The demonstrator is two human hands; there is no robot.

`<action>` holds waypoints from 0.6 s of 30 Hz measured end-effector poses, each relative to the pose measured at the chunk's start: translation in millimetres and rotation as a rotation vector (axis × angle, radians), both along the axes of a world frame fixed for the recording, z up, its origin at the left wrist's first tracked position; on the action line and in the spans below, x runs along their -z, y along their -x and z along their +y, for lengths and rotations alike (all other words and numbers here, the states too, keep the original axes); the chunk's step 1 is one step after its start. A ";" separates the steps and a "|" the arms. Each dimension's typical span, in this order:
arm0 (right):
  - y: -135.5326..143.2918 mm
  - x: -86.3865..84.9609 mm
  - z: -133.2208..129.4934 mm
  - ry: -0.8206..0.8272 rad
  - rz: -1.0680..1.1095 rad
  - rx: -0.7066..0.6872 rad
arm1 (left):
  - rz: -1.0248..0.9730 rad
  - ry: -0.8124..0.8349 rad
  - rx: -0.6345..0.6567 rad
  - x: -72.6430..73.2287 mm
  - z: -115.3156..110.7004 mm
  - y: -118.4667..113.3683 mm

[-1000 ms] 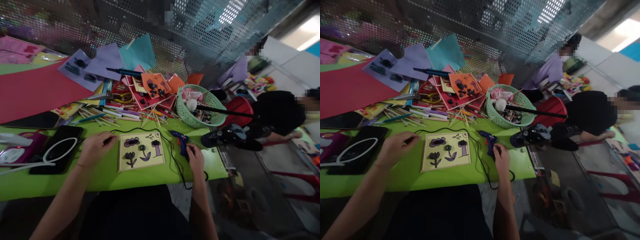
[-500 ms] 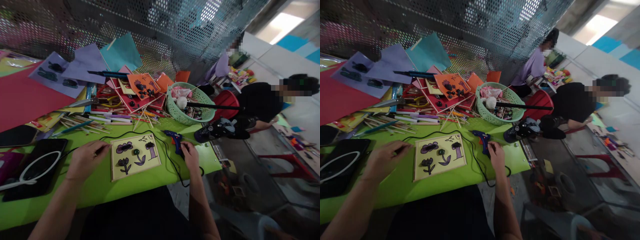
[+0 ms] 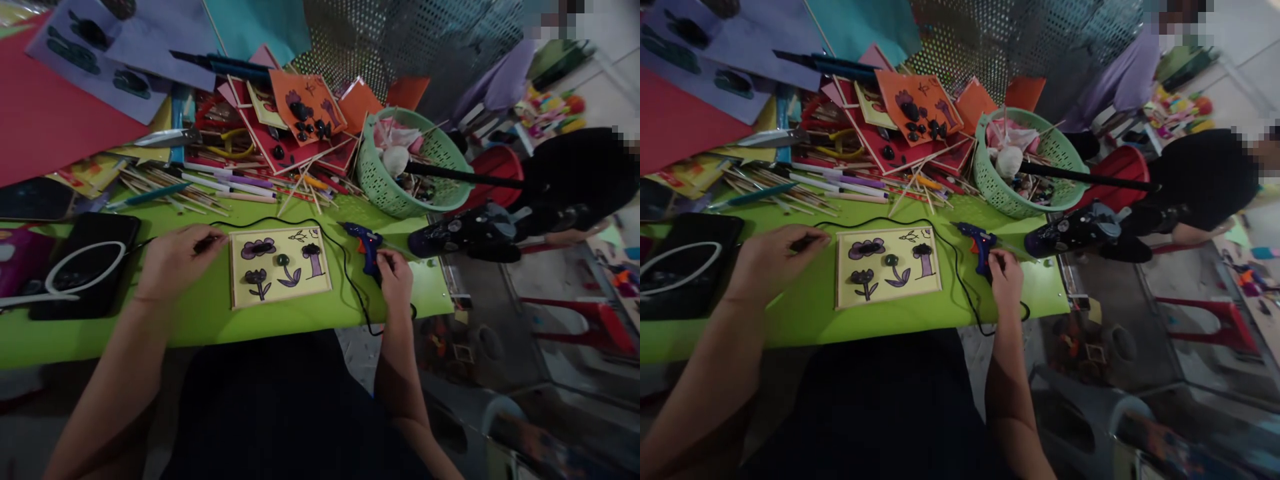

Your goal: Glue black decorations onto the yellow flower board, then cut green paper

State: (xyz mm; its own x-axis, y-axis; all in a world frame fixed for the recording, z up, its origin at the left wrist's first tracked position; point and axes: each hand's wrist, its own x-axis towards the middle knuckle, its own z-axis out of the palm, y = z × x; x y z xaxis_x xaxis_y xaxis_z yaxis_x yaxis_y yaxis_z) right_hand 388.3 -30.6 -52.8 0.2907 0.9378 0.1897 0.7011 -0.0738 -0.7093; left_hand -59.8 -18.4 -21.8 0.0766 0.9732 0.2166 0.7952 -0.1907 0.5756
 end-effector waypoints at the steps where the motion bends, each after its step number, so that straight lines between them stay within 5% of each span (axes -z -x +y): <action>1: 0.1 -0.3 -0.2 0.001 0.000 -0.002 | -0.003 0.009 0.004 0.5 0.1 -0.2; 18: 6.6 -2.7 0.2 0.027 0.045 -0.024 | 0.064 0.093 0.015 -0.8 6.2 5.3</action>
State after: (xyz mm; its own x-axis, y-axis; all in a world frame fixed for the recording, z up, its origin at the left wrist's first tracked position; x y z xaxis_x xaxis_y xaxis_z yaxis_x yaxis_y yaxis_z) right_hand 381.7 -30.4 -50.2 0.2753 0.9494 0.1510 0.6701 -0.0769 -0.7383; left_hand -65.1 -12.2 -21.0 0.1016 0.9877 0.1192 0.8285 -0.1504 0.5395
